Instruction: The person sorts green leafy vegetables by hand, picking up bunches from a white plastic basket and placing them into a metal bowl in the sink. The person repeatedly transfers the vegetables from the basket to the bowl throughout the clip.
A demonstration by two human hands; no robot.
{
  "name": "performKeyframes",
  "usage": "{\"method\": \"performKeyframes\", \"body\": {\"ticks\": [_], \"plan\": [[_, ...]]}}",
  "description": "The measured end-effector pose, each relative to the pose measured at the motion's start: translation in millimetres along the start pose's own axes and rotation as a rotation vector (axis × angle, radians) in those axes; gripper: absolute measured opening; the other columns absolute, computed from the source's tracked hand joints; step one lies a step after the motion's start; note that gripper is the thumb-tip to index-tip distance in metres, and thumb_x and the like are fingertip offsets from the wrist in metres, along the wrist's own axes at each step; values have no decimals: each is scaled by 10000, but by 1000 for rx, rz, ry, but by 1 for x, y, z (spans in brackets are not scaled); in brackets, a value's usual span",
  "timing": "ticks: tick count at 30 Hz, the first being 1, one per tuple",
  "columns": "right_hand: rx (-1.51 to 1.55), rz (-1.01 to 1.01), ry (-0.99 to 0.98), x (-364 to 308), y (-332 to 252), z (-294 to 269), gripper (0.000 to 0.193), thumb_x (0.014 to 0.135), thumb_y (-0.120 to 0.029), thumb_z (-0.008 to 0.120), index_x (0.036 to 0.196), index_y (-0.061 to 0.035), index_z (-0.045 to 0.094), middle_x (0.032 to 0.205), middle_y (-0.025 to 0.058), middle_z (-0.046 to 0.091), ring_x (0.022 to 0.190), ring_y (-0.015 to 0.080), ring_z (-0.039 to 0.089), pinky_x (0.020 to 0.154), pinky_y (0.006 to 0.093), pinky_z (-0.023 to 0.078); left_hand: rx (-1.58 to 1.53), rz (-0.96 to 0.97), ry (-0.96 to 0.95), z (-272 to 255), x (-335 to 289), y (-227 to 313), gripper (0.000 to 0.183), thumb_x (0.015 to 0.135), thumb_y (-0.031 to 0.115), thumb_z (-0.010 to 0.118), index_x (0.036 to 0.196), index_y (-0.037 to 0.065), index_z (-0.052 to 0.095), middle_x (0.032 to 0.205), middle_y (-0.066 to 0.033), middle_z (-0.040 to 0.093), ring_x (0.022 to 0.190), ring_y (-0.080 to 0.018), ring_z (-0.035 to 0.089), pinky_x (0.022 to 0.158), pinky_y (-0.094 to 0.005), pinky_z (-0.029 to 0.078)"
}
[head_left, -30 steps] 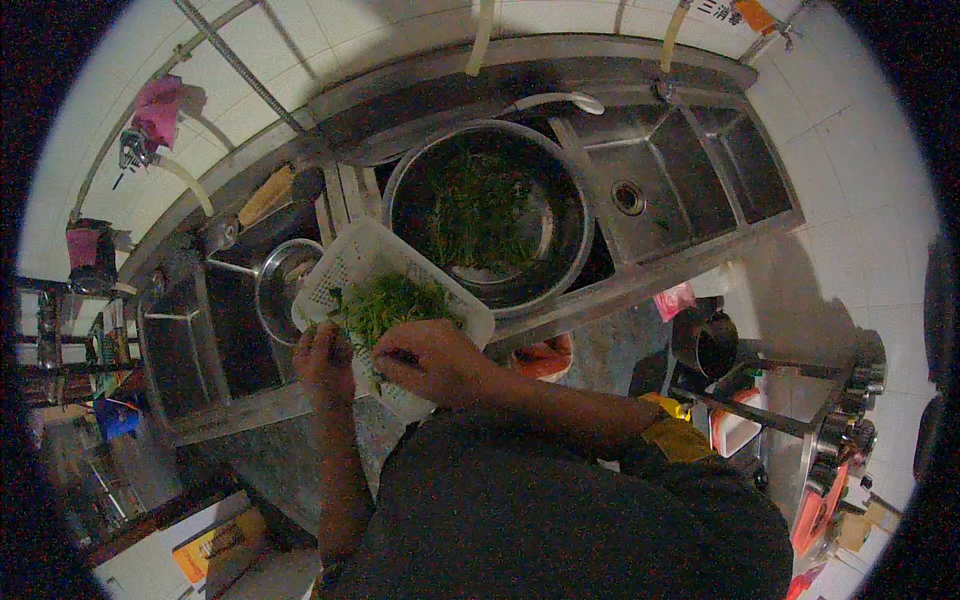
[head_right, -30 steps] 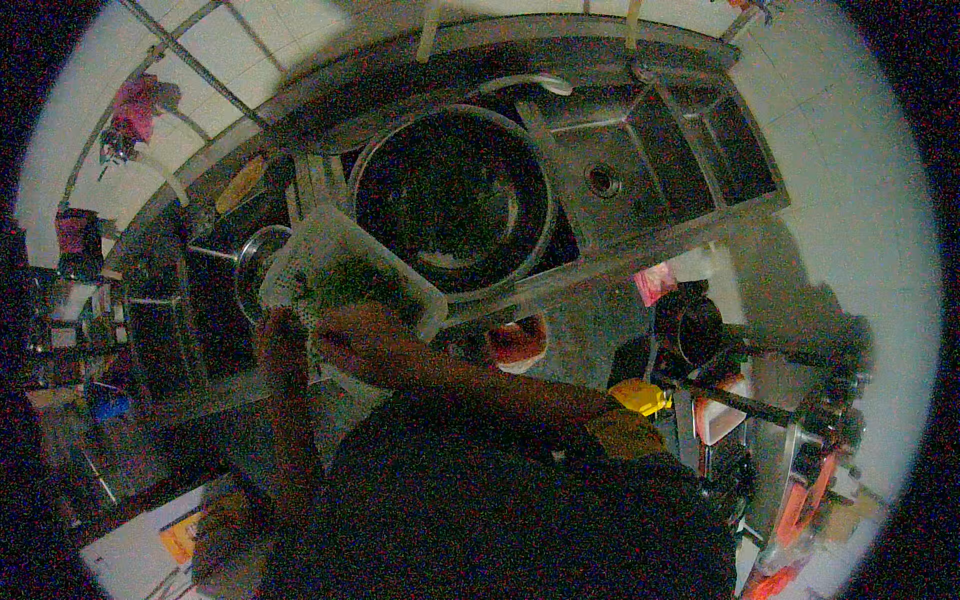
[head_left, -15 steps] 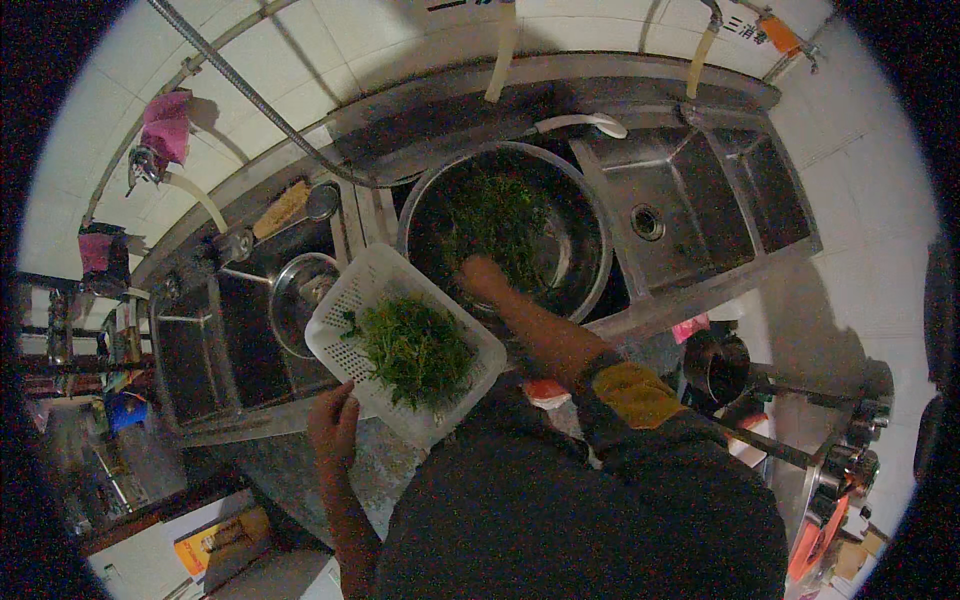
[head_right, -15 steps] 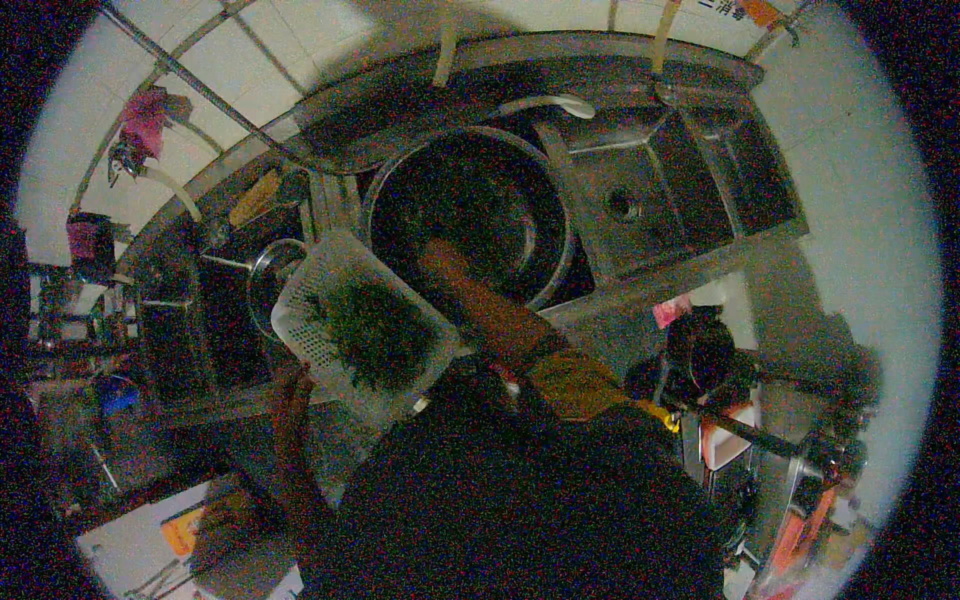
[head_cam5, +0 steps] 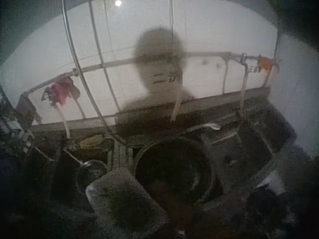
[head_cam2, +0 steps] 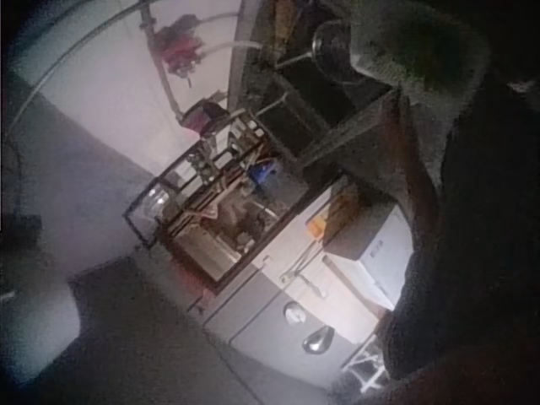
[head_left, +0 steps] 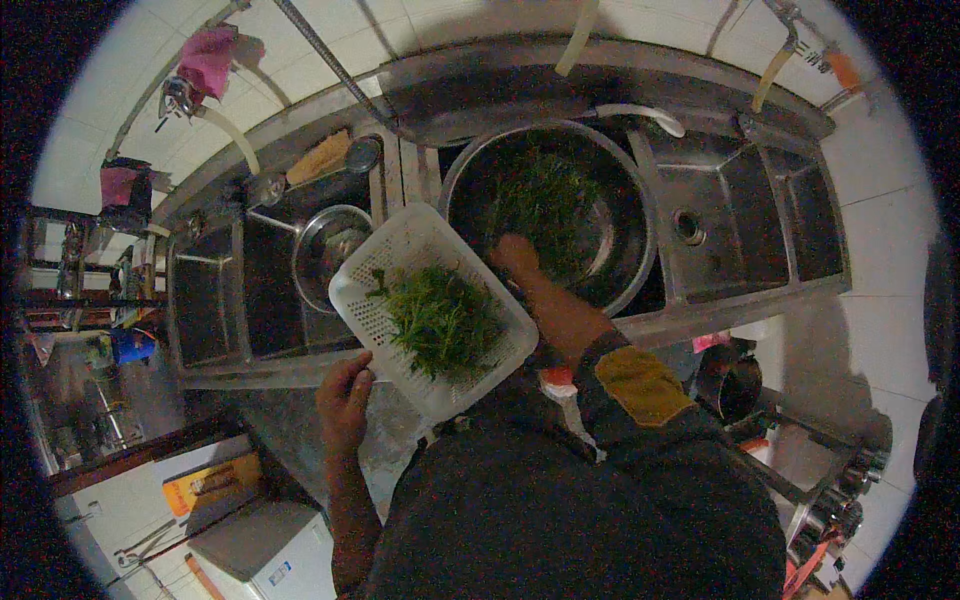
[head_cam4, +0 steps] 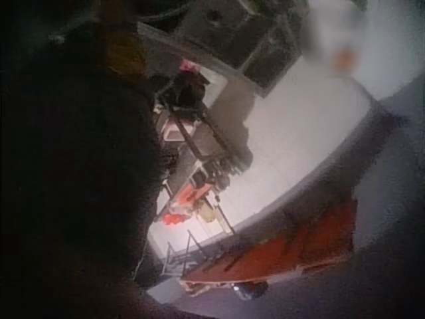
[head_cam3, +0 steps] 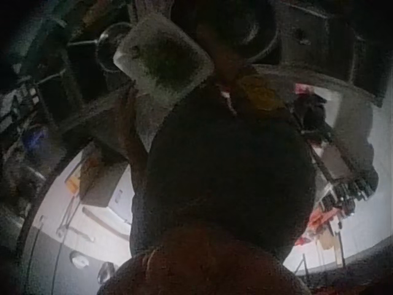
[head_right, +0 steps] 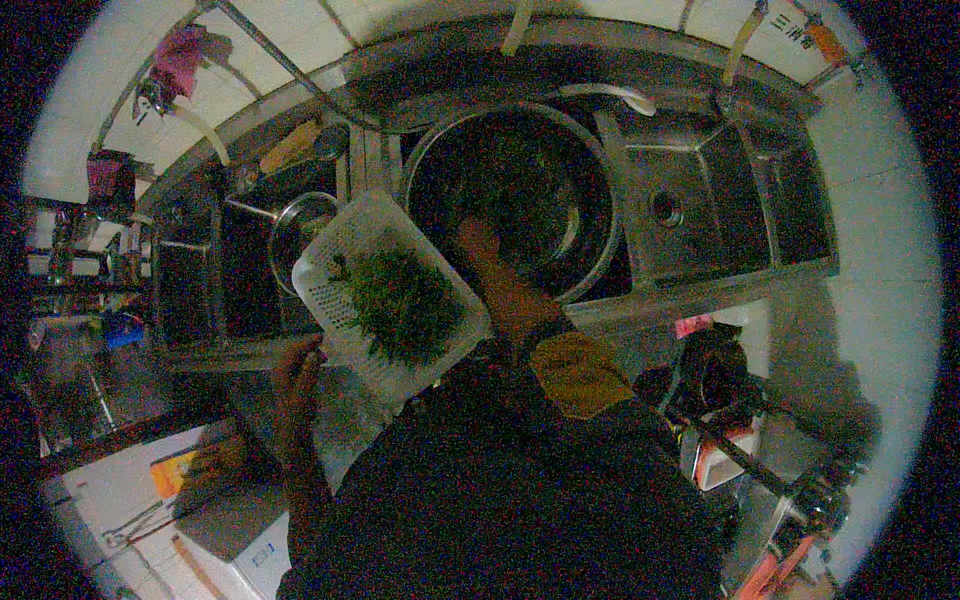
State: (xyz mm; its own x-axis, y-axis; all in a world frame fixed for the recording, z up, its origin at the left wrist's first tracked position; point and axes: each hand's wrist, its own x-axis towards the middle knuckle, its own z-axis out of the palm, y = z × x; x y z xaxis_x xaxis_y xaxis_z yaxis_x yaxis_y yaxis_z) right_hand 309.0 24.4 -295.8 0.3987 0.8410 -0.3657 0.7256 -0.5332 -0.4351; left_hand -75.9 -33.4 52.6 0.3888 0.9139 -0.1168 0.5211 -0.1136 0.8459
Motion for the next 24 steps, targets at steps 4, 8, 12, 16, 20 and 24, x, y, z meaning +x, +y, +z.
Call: {"method": "performKeyframes", "body": {"ticks": [4,8,12,16,20,24], "plan": [[-444,-377,-129,24,13,18,354,925,-361,713,938,-8,749,902,205,712,875,370,714,704,504,607,-62,-27,-16,-13,-14,-4,286,995,133,633,1228,-11,712,1032,-73,690,939,-156,642,861,-317,515],[-228,-415,180,-13,19,-18,387,936,-377,703,932,8,736,893,202,711,838,380,704,699,516,583,-180,-115,38,-16,-18,-15,297,990,140,633,1223,-27,710,1025,-84,690,941,-172,650,865,-326,517],[252,-136,172,-68,9,-71,399,943,-383,683,970,14,716,875,205,704,789,398,695,719,525,561,-274,-69,39,-7,-9,-24,298,993,148,625,1215,-31,714,1021,-91,691,939,-176,650,867,-334,515],[137,-120,94,-82,11,-99,345,936,-284,695,1091,24,676,903,181,704,761,338,698,681,467,551,-235,11,-1,-4,-1,-22,321,1006,200,619,1216,-20,720,1010,-82,695,940,-167,644,858,-326,509],[990,218,161,-105,24,-108,391,902,-133,729,1245,25,625,960,137,701,713,230,664,620,372,523,-307,-56,21,-1,0,-21,347,1006,251,623,1208,-12,724,993,-68,699,935,-164,646,830,-323,505],[1265,251,161,-156,20,-143,461,899,-86,739,1319,29,589,956,95,681,735,172,622,631,321,505,-417,-120,42,14,3,-25,349,1002,264,631,1206,-2,728,973,-59,704,921,-163,647,812,-328,504]]}}
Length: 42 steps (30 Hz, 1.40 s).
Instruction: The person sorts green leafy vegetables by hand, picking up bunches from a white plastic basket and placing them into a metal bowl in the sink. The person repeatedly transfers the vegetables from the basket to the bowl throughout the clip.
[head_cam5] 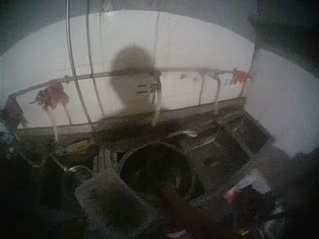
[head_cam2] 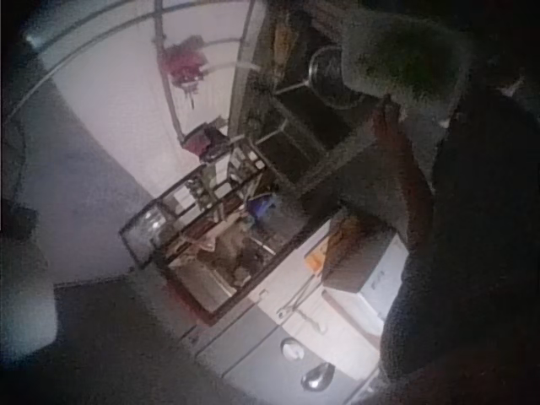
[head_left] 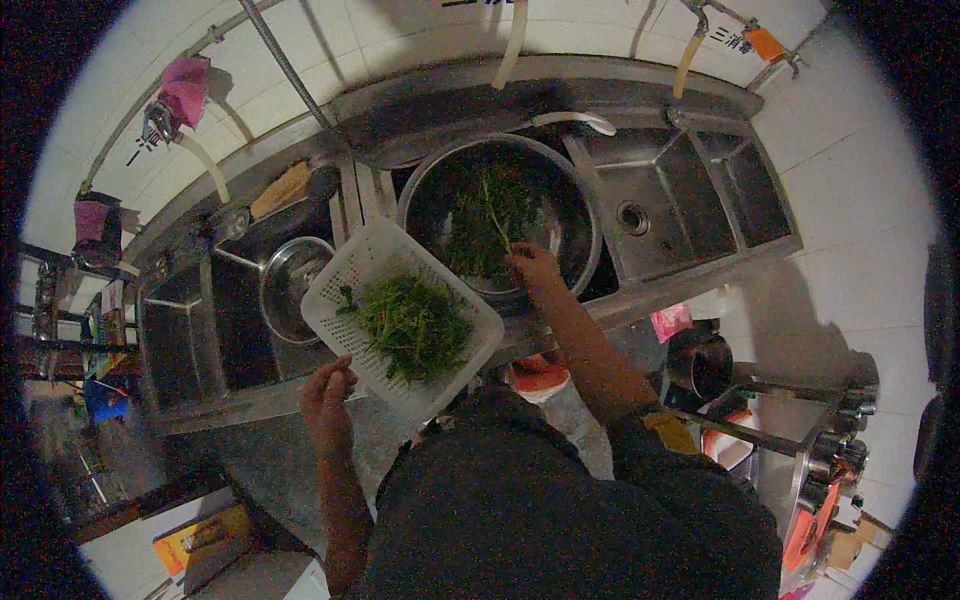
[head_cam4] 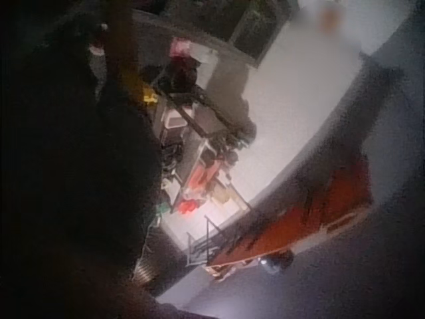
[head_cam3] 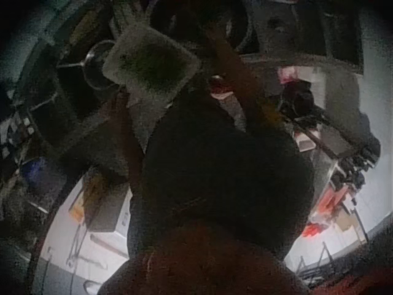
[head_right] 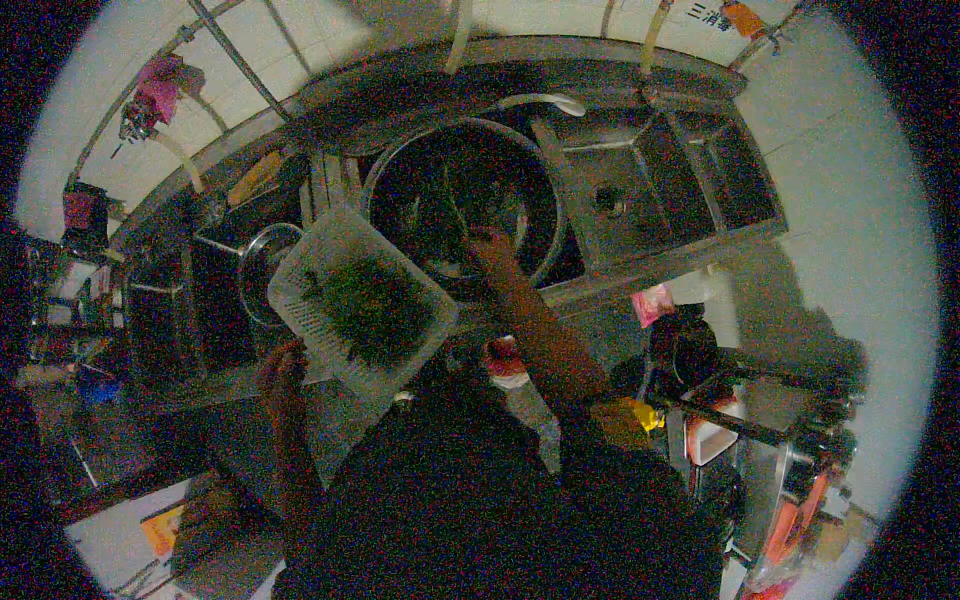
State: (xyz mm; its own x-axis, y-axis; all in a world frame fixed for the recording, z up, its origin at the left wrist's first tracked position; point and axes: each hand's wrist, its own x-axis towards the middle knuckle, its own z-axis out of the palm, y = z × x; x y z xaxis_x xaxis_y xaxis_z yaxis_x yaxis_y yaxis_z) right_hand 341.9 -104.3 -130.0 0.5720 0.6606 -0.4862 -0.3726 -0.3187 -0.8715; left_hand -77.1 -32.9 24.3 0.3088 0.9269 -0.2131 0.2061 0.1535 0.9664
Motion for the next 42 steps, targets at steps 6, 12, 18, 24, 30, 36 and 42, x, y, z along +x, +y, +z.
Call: {"method": "performKeyframes", "body": {"ticks": [6,12,18,24,30,36,42], "plan": [[74,-22,-117,-103,-71,24,451,908,-100,742,1307,42,585,969,70,662,785,158,619,677,310,513,-34,47,-189,39,29,15,360,990,265,660,1218,-7,722,1041,-85,724,989,-180,659,892,-342,506],[-200,-148,-355,-174,-86,75,360,901,-99,753,1219,30,642,994,83,683,855,159,642,774,334,551,-128,105,-237,87,62,48,363,979,249,707,1235,-8,711,1105,-94,718,1041,-162,642,916,-322,501],[-349,-333,-434,-205,-79,99,371,905,-144,768,1218,17,650,1053,89,707,957,164,663,890,333,548,-255,-4,-157,67,66,42,298,980,244,724,1141,-8,729,897,-12,698,775,-86,577,688,-266,450],[-162,-171,-490,-206,-102,120,277,958,-203,712,1149,-9,661,985,41,689,908,138,638,845,322,530,-266,63,-139,73,45,38,283,969,276,749,1043,3,747,870,-1,695,724,-75,560,623,-269,429],[-277,-173,-621,-186,-104,130,151,963,-177,669,1023,-39,669,872,7,640,806,117,589,738,319,500,-135,45,-138,67,39,41,306,962,279,756,1016,-22,748,871,-38,718,742,-95,606,652,-277,473],[-539,-549,-477,-189,-107,128,176,853,-160,676,887,7,632,807,78,627,739,210,601,681,388,498,56,222,-80,69,31,27,280,973,256,742,1002,-23,735,907,-58,731,790,-115,633,679,-303,503],[-444,-851,-441,-206,-107,134,182,783,-154,658,836,12,604,756,148,583,697,312,597,648,431,489,-619,-110,-129,77,24,2,187,979,194,727,1062,28,707,956,-50,704,843,-151,637,761,-327,534]]}}
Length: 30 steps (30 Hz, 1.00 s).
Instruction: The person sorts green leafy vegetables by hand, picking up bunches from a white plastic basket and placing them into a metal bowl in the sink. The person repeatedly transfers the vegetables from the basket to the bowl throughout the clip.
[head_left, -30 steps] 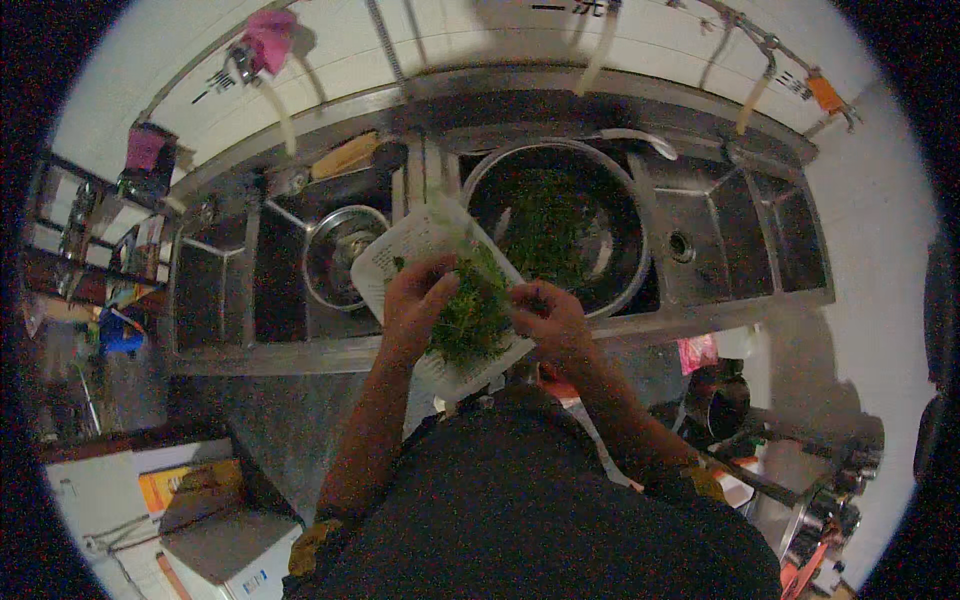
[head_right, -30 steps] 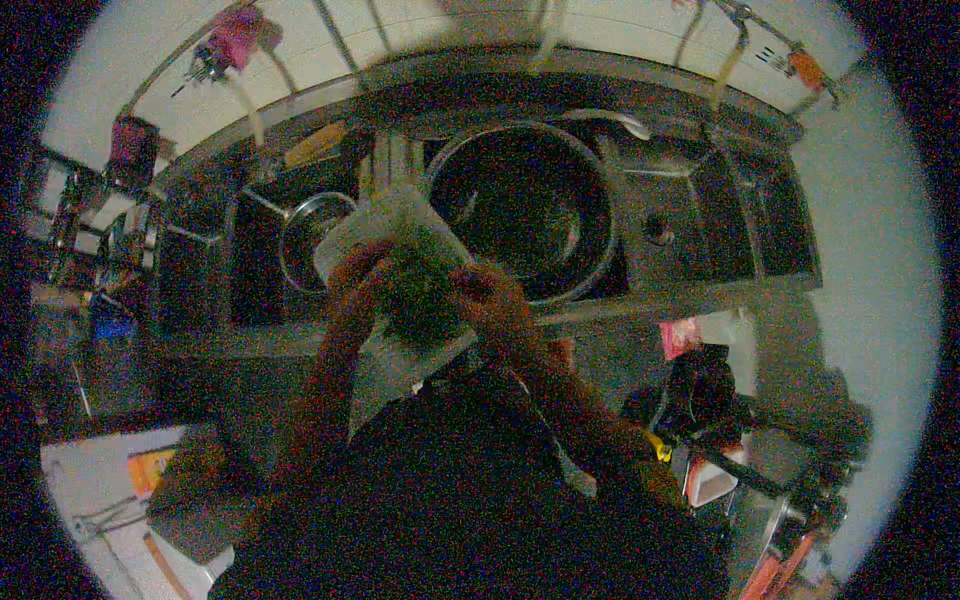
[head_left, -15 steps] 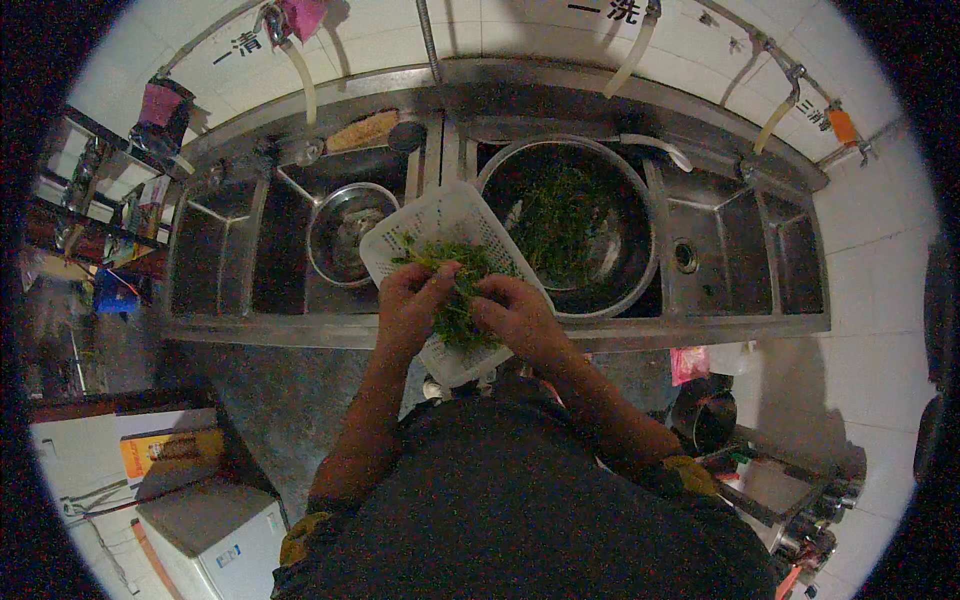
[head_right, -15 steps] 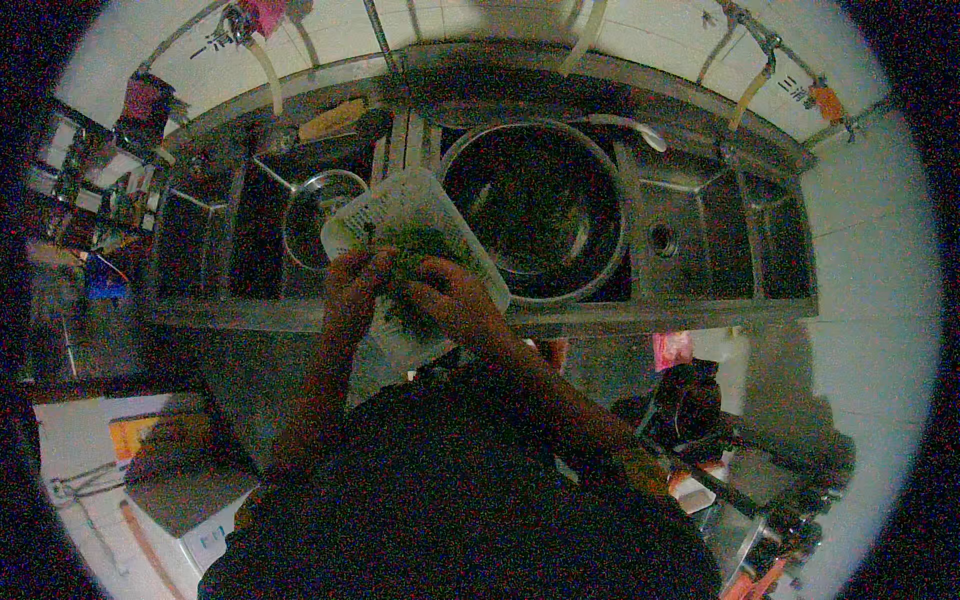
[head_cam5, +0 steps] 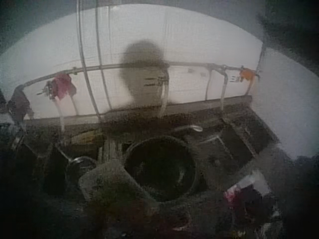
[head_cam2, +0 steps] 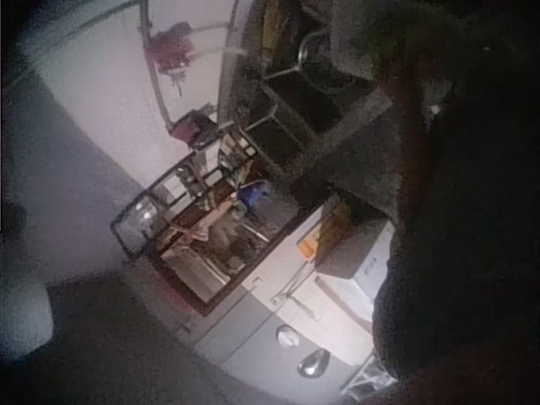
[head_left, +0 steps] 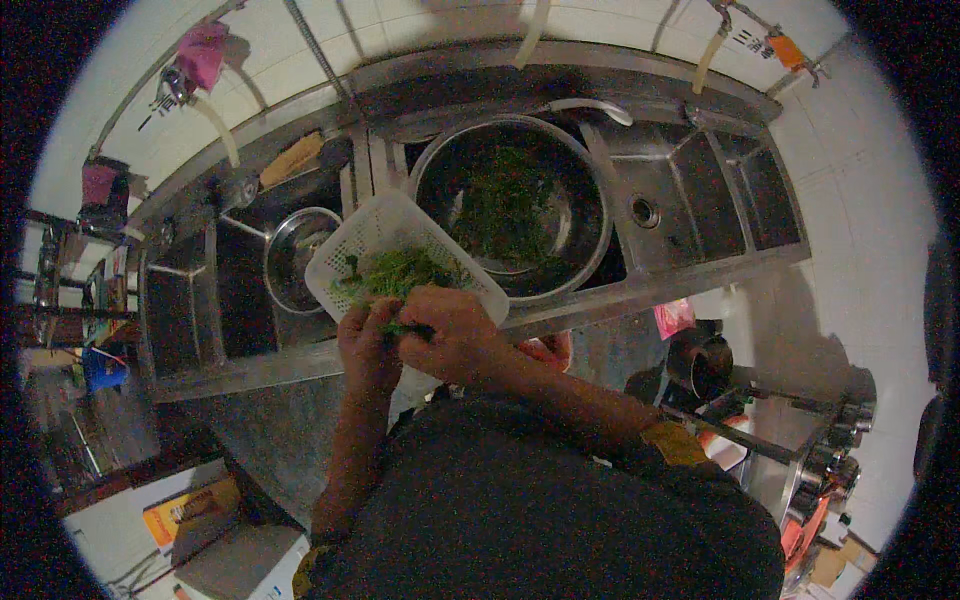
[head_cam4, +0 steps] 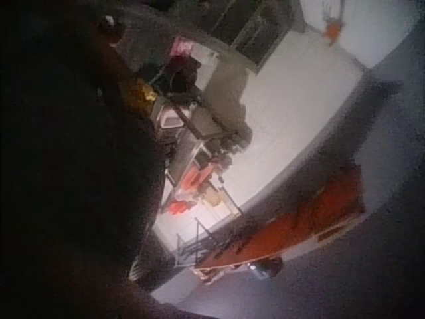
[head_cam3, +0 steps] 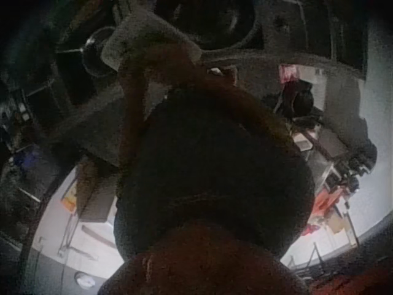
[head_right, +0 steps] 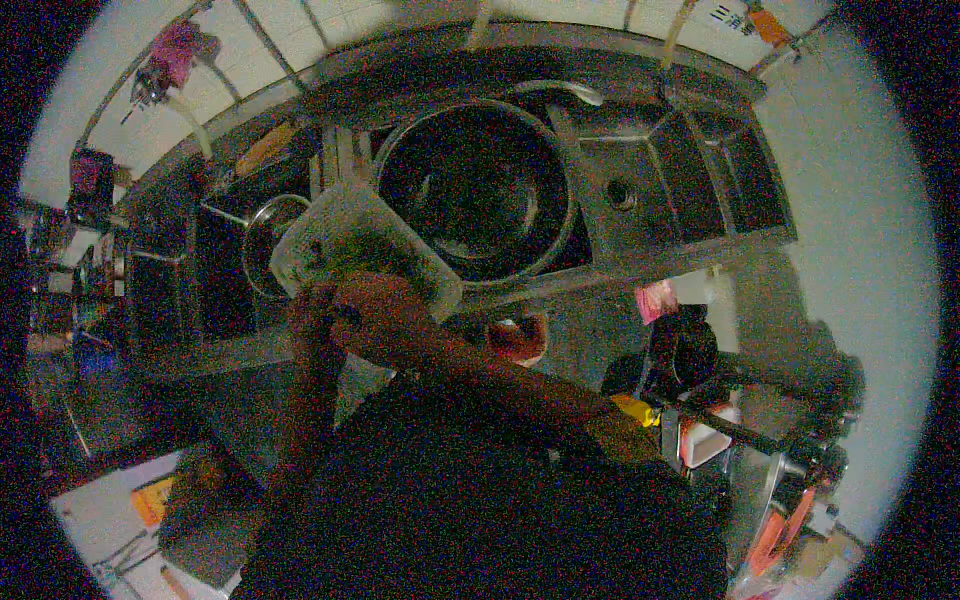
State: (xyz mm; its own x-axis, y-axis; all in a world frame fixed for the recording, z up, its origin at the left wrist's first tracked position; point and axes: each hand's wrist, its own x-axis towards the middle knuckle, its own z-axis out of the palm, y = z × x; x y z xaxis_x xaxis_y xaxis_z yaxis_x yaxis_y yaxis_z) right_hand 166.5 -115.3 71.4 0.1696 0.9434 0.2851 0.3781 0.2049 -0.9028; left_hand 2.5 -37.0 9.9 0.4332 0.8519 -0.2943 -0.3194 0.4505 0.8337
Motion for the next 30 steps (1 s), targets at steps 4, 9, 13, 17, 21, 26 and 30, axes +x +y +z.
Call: {"method": "performKeyframes", "body": {"ticks": [4,9,13,17,21,26,30], "plan": [[111,295,89,7,25,-1,197,804,-174,676,851,10,624,805,134,630,710,298,606,648,425,493,785,594,263,-8,7,17,181,965,159,727,1066,10,701,963,-71,698,857,-154,648,768,-335,547],[22,403,-56,-3,54,-2,350,868,-253,718,1094,12,682,954,149,705,856,275,684,771,397,549,336,455,76,-28,6,73,192,955,184,743,1056,21,731,934,-78,718,851,-157,661,746,-319,547],[-98,248,34,8,83,0,508,899,-309,727,1284,11,641,1078,186,726,1009,297,710,911,408,559,961,152,-49,-29,26,65,258,970,239,734,1044,-8,748,904,-88,738,820,-164,673,734,-323,549],[-32,606,236,25,161,-43,450,913,-295,699,1251,1,674,1149,210,723,1066,351,704,951,440,553,1466,160,-206,-30,31,36,352,977,282,722,1153,-23,741,920,-109,739,830,-174,680,746,-347,552],[-409,697,131,20,254,-72,388,918,-307,667,1174,-21,722,1130,194,729,1013,378,715,916,454,573,1125,223,-60,-41,19,34,397,986,298,691,1230,-13,727,952,-130,732,843,-218,688,785,-367,555],[-640,528,-49,21,315,-31,399,895,-381,707,1096,-39,749,1088,201,732,990,388,717,864,504,585,1158,66,15,-49,-12,49,377,991,250,665,1257,-12,715,1012,-134,715,895,-220,685,825,-370,555],[-652,709,-213,43,330,-14,425,867,-432,744,1029,-38,754,1041,206,735,963,392,723,830,529,592,1024,107,54,-48,-38,45,363,1000,224,651,1267,-15,704,1055,-126,711,914,-207,681,840,-362,553]]}}
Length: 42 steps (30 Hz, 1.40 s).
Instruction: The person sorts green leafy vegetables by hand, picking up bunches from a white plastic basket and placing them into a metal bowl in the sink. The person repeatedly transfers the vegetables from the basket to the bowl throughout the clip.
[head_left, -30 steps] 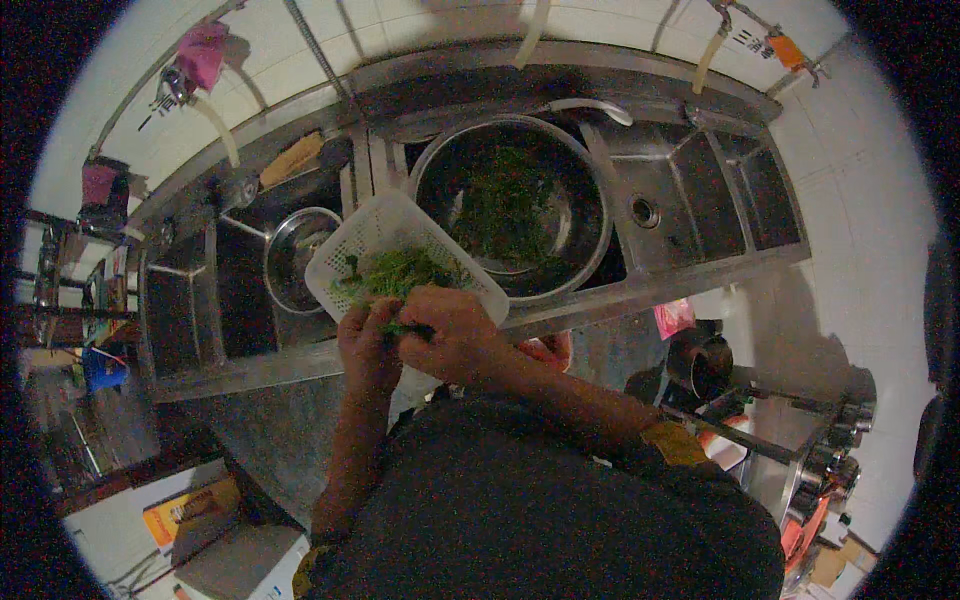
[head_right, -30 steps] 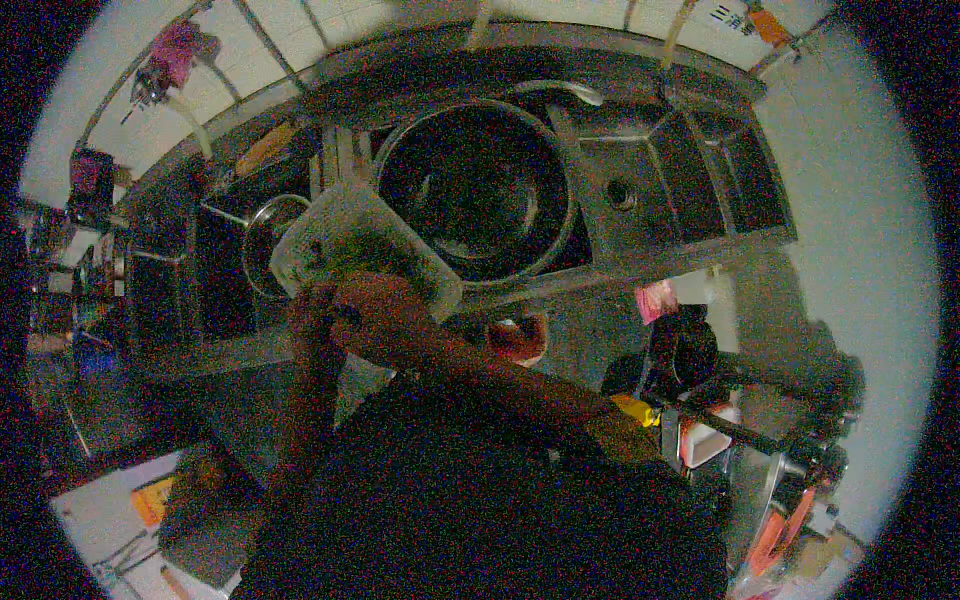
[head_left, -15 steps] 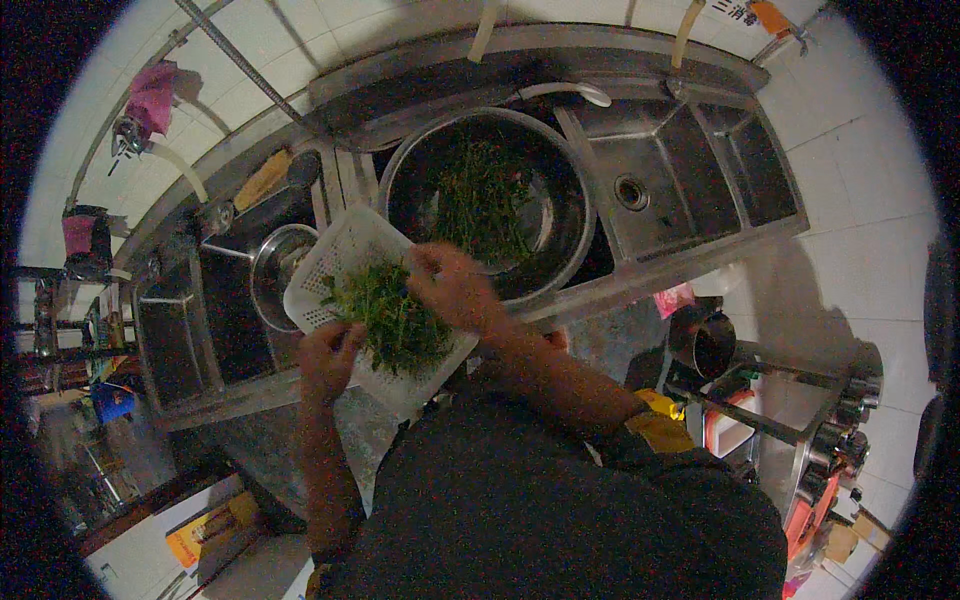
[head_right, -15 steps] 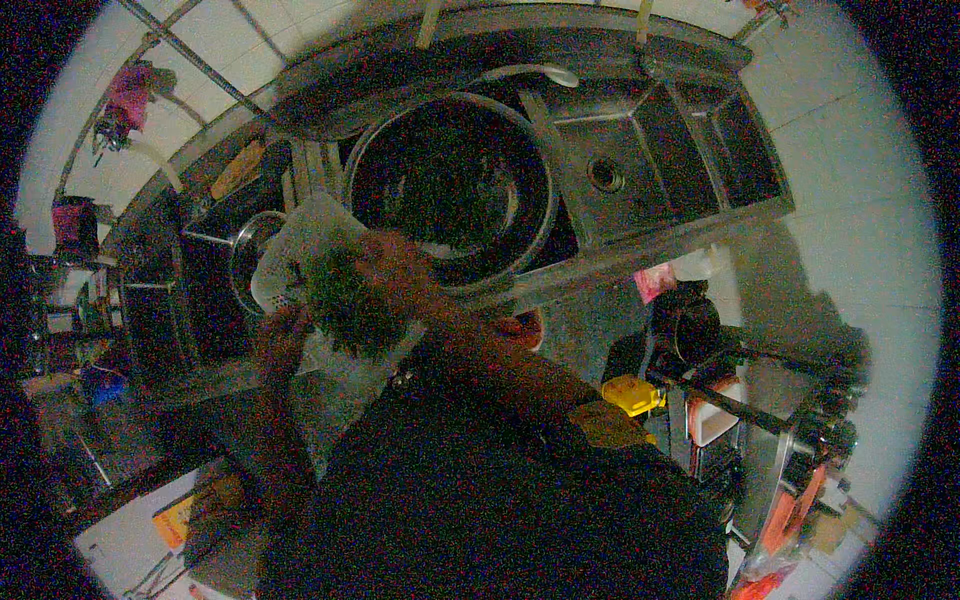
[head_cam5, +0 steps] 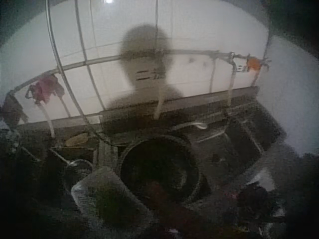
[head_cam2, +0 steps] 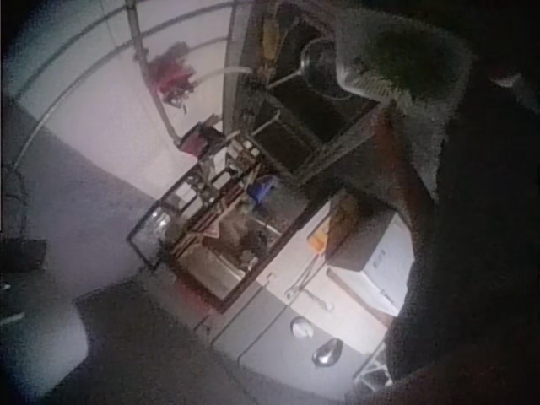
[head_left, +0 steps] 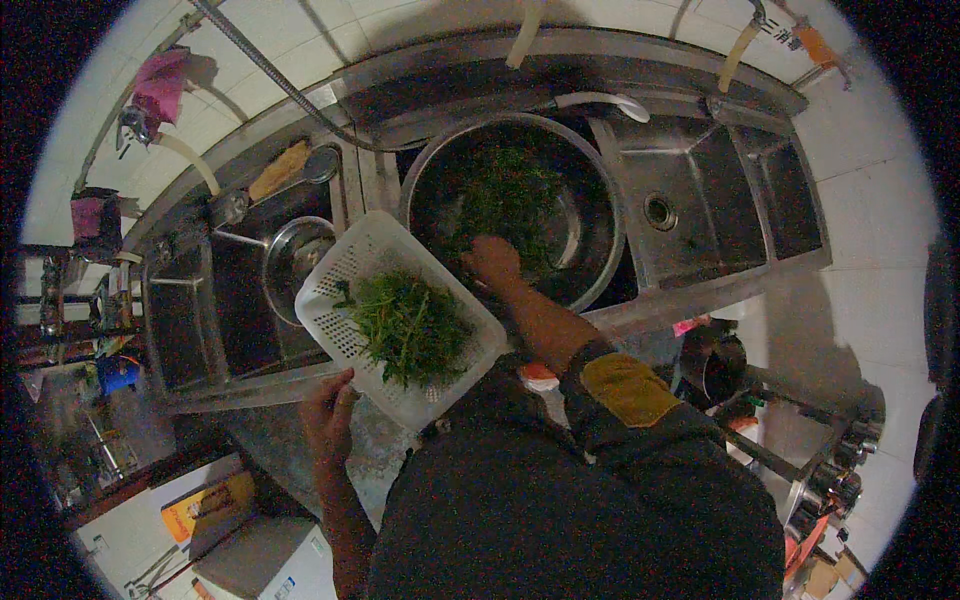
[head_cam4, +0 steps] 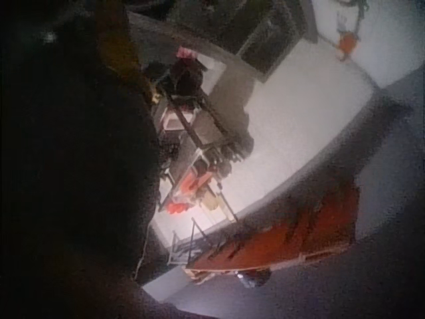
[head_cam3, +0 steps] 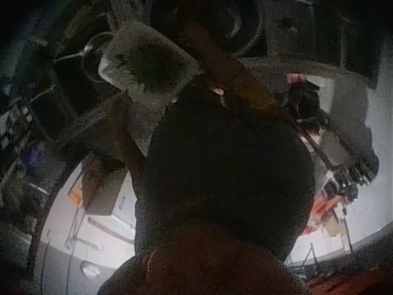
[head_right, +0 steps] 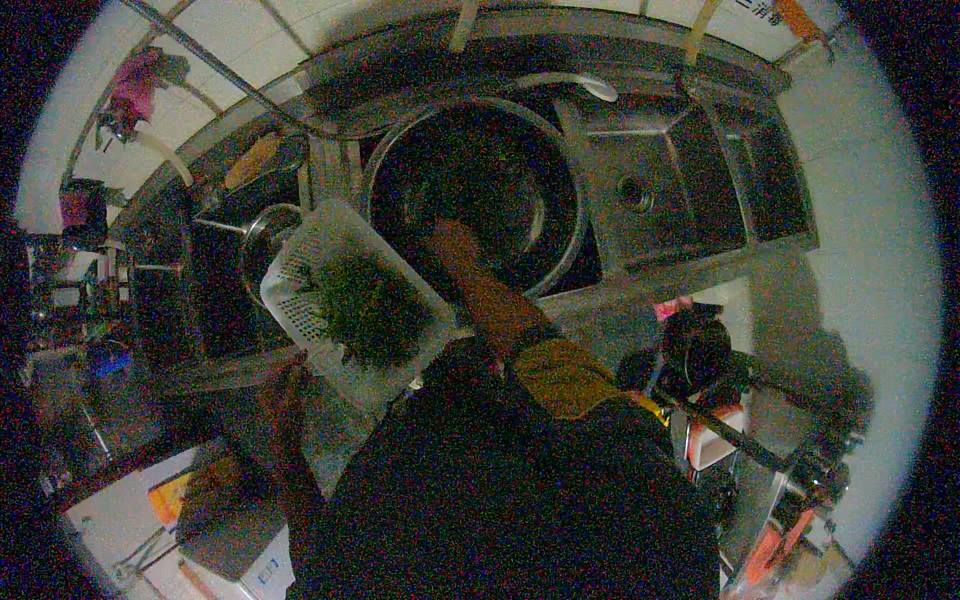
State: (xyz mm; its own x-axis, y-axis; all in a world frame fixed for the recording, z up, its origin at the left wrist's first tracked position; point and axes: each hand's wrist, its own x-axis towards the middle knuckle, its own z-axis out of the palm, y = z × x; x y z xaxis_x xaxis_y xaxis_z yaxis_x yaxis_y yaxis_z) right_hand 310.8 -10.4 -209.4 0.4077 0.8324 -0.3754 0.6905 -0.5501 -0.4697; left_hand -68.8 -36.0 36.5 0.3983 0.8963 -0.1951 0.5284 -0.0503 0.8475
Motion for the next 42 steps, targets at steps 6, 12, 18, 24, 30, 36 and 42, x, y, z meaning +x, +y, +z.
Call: {"method": "performKeyframes", "body": {"ticks": [6,12,18,24,30,36,42], "plan": [[7,148,87,19,10,11,391,875,-385,727,1017,-21,729,1012,188,736,959,407,717,833,528,592,-123,-47,59,2,-11,-7,316,1010,185,634,1239,-19,711,1043,-101,714,915,-183,668,872,-346,542],[-47,-144,343,4,26,14,534,879,-369,712,1256,-6,606,1067,209,718,1001,406,707,859,544,581,-176,-39,-6,4,1,0,308,1006,176,635,1225,-27,712,1032,-91,709,911,-168,659,857,-331,531],[5,119,251,-18,-22,-7,536,886,-398,711,1238,-4,622,1054,211,722,990,437,699,840,561,580,-153,-13,14,-3,-11,0,302,1002,183,634,1204,-24,721,982,-77,700,884,-154,649,824,-306,518],[79,42,174,0,1,-17,487,920,-391,647,1183,17,693,1055,234,726,937,418,713,835,559,574,-185,-82,72,-20,-33,-17,318,1007,231,644,1199,-6,735,911,-49,685,820,-130,610,765,-295,494],[521,293,285,5,56,-25,372,951,-285,658,1160,21,689,932,192,715,784,291,707,714,494,568,-279,-6,84,0,-20,-14,351,1018,278,638,1194,-9,738,897,-40,679,809,-131,604,750,-293,485],[954,355,300,-42,115,-76,195,950,-180,668,992,10,686,797,118,662,625,224,660,553,402,497,-374,24,46,19,3,-6,342,1022,272,631,1175,-13,739,903,-56,698,831,-146,632,746,-312,491],[-47,219,505,-94,118,-120,191,947,-189,670,896,-5,685,774,102,640,646,196,620,586,380,484,-430,87,-23,31,16,5,314,1023,256,627,1160,-2,742,934,-65,709,838,-152,640,758,-322,501]]}}
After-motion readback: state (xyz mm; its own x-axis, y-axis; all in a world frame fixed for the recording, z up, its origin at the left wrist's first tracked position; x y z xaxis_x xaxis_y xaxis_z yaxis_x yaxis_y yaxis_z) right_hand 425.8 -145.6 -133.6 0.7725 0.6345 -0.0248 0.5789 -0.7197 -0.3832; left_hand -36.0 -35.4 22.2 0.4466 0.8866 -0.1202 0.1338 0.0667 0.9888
